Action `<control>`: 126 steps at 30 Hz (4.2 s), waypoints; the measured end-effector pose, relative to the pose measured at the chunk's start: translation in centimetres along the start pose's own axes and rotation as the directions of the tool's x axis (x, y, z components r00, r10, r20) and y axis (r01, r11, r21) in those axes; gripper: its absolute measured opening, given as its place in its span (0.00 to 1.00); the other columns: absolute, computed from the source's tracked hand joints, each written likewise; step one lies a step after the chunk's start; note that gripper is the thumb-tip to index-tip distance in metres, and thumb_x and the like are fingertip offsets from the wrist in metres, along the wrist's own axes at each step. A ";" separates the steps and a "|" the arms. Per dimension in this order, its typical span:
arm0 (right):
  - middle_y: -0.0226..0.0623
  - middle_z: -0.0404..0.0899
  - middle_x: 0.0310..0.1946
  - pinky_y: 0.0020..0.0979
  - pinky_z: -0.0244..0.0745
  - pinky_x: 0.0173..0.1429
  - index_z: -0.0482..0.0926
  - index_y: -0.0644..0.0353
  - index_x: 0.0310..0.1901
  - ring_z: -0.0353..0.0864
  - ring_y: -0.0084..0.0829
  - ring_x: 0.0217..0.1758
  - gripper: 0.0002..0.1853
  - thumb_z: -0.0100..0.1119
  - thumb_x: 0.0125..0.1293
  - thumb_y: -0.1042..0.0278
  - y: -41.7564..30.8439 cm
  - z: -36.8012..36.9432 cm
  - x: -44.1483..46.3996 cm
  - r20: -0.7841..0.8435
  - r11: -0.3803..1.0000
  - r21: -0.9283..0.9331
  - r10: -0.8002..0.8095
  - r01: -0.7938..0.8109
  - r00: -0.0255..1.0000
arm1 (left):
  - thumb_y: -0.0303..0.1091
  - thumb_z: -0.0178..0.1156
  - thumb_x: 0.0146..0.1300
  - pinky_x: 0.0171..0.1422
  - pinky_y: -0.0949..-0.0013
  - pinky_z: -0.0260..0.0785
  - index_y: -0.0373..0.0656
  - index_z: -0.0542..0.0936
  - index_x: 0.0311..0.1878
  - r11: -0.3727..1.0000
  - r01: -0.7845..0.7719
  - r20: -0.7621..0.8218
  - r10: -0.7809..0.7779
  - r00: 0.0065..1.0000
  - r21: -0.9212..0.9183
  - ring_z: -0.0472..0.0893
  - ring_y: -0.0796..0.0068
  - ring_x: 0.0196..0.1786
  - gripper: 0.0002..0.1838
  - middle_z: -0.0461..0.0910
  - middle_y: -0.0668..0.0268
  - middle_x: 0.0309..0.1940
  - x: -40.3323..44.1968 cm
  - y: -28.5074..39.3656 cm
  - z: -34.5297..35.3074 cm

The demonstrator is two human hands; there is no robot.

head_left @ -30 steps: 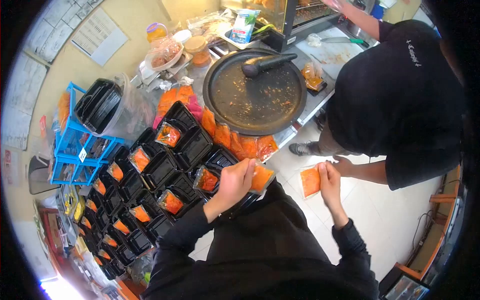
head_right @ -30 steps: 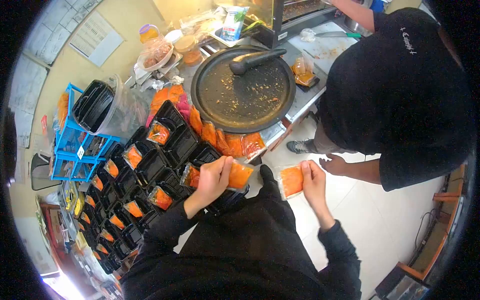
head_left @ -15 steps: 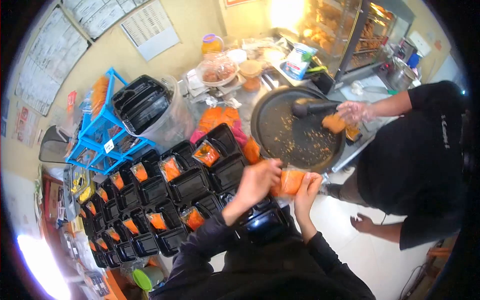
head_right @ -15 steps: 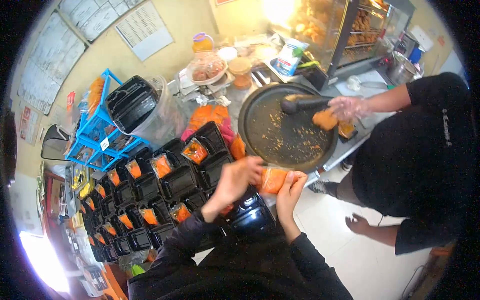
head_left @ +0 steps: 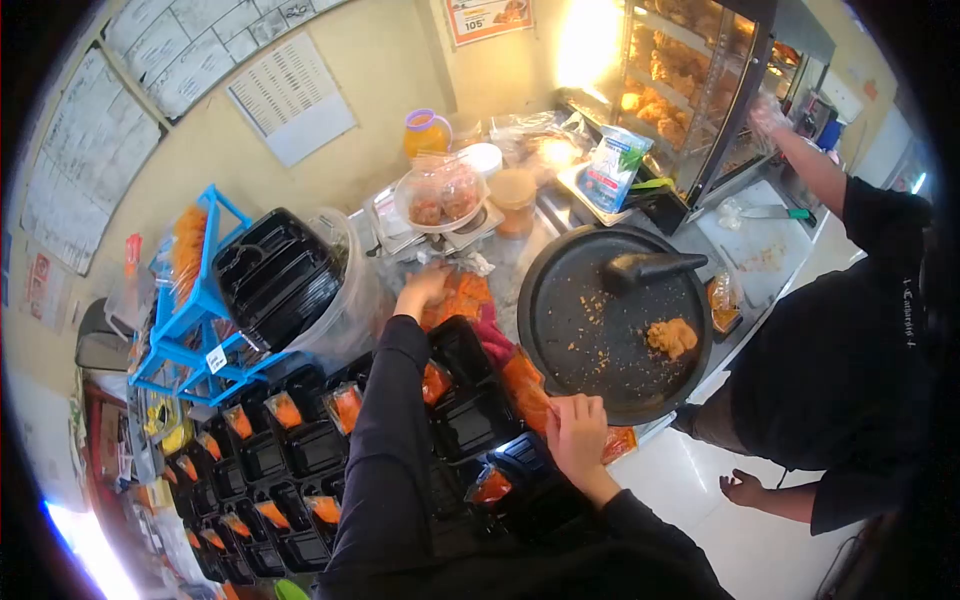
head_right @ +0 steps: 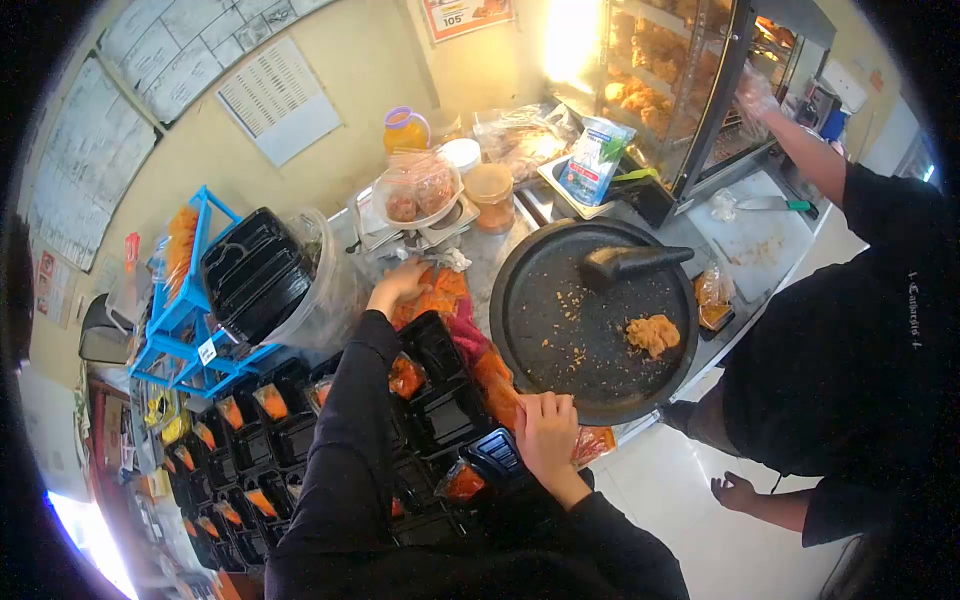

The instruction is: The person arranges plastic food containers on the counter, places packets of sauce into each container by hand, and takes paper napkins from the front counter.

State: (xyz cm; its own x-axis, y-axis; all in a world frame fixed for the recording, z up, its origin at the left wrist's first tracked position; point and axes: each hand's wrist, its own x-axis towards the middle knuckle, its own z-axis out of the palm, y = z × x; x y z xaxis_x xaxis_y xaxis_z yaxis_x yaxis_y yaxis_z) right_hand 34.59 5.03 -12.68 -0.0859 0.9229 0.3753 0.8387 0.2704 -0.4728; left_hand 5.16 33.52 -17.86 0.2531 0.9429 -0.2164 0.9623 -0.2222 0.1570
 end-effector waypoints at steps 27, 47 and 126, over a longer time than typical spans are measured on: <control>0.41 0.75 0.33 0.44 0.72 0.40 0.74 0.61 0.37 0.78 0.48 0.38 0.08 0.58 0.66 0.66 -2.9 -12.5 4.6 0.352 0.797 0.521 -0.528 0.307 0.773 | 0.37 0.59 0.64 0.46 0.59 0.67 0.44 0.76 0.39 0.652 -0.683 -0.192 0.662 0.725 -0.329 0.78 0.57 0.39 0.08 0.77 0.61 0.32 -27.1 19.7 -13.3; 0.35 0.72 0.22 0.27 0.66 0.32 0.77 0.63 0.35 0.71 0.25 0.25 0.09 0.50 0.72 0.69 -1.7 -13.2 -13.4 0.415 0.579 0.776 -0.169 -0.251 0.894 | 0.29 0.62 0.62 0.31 0.64 0.70 0.40 0.80 0.43 0.484 -0.737 -0.384 0.640 0.666 -0.471 0.80 0.61 0.29 0.08 0.78 0.61 0.27 -37.5 25.1 -1.0; 0.53 0.72 0.39 0.47 0.65 0.49 0.73 0.69 0.42 0.71 0.51 0.44 0.19 0.57 0.62 0.58 5.8 0.7 -8.4 -0.106 0.960 -0.090 0.255 -0.265 0.961 | 0.36 0.67 0.55 0.73 0.58 0.59 0.43 0.70 0.67 0.958 -0.266 0.061 0.273 0.960 -0.102 0.67 0.51 0.69 0.34 0.70 0.53 0.65 -1.0 -3.5 1.2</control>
State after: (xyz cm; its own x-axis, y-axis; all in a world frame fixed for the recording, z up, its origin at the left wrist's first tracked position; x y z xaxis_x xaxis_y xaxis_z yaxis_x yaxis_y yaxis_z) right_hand 39.80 -0.98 -19.08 0.1883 0.9270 0.3243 0.8763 -0.0095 -0.4817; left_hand 1.61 33.06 -19.33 0.5121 0.8292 -0.2239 0.8447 -0.4390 0.3063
